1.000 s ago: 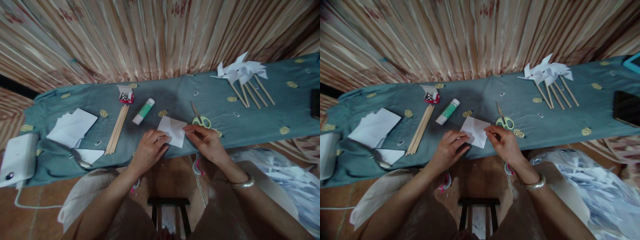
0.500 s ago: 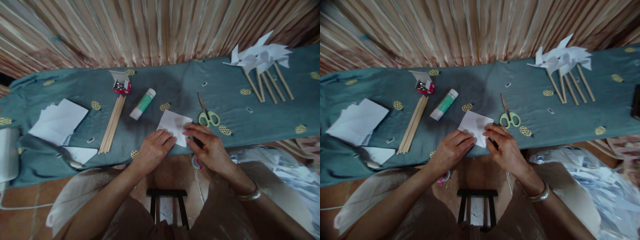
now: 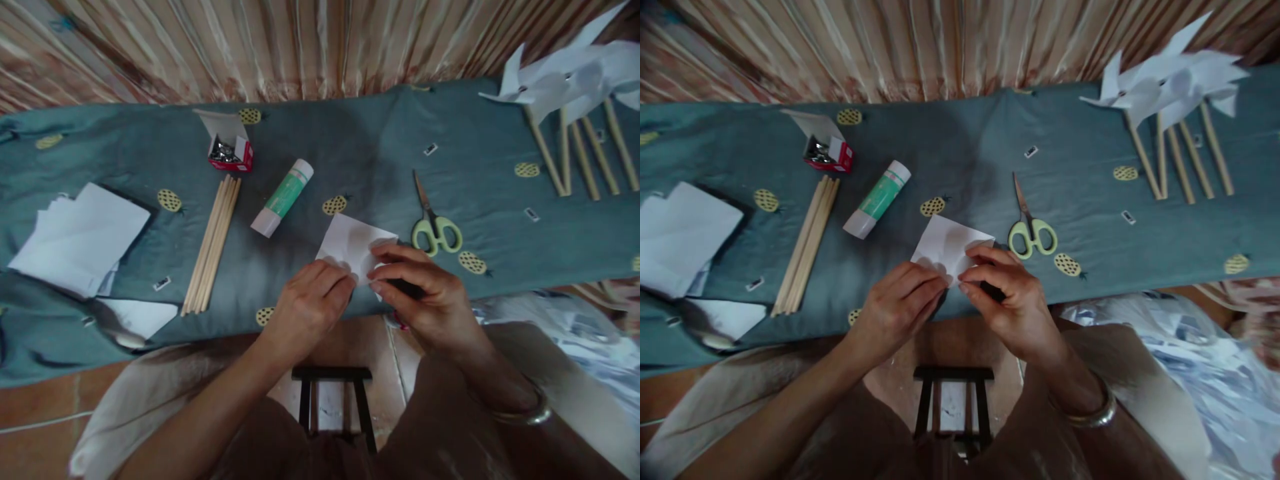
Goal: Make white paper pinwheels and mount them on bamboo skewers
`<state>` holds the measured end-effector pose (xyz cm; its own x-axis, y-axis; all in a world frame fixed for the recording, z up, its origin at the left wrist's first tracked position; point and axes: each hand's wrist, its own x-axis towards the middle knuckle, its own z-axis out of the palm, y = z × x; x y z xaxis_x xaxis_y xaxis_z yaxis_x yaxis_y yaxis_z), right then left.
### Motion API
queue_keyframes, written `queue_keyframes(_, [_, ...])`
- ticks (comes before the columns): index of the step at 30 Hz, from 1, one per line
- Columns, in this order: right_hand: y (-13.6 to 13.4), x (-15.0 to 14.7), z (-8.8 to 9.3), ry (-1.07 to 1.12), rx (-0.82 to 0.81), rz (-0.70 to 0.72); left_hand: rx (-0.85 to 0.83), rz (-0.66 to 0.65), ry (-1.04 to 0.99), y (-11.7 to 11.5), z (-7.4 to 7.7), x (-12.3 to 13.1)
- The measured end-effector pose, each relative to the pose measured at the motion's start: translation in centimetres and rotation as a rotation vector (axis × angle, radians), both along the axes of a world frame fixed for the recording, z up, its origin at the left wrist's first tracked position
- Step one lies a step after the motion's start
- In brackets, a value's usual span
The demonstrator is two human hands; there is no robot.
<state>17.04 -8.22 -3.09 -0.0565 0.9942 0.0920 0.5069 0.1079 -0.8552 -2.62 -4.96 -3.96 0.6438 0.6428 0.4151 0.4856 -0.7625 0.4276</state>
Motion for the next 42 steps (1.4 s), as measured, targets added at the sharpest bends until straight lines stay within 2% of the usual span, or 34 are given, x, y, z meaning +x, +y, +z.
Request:
queue_keyframes(7, [0.5, -1.0, -0.1, 0.011, 0.009, -0.077, -0.044, 0.007, -0.017, -0.2, 0.0, 0.0])
queue_keyframes(12, [0.7, -1.4, -0.3, -0.045, 0.023, -0.109, -0.123, 0.039, -0.048, -0.5, 0.2, 0.0])
queue_keyframes(20, [1.0, -1.9, 0.1, -0.178, 0.045, -0.133, -0.164, -0.002, -0.071, -0.5, 0.0, 0.0])
queue_keyframes(42, [1.1, -2.5, 0.0, -0.287, 0.127, -0.146, -0.139, 0.051, -0.069, 0.0, 0.5, 0.5])
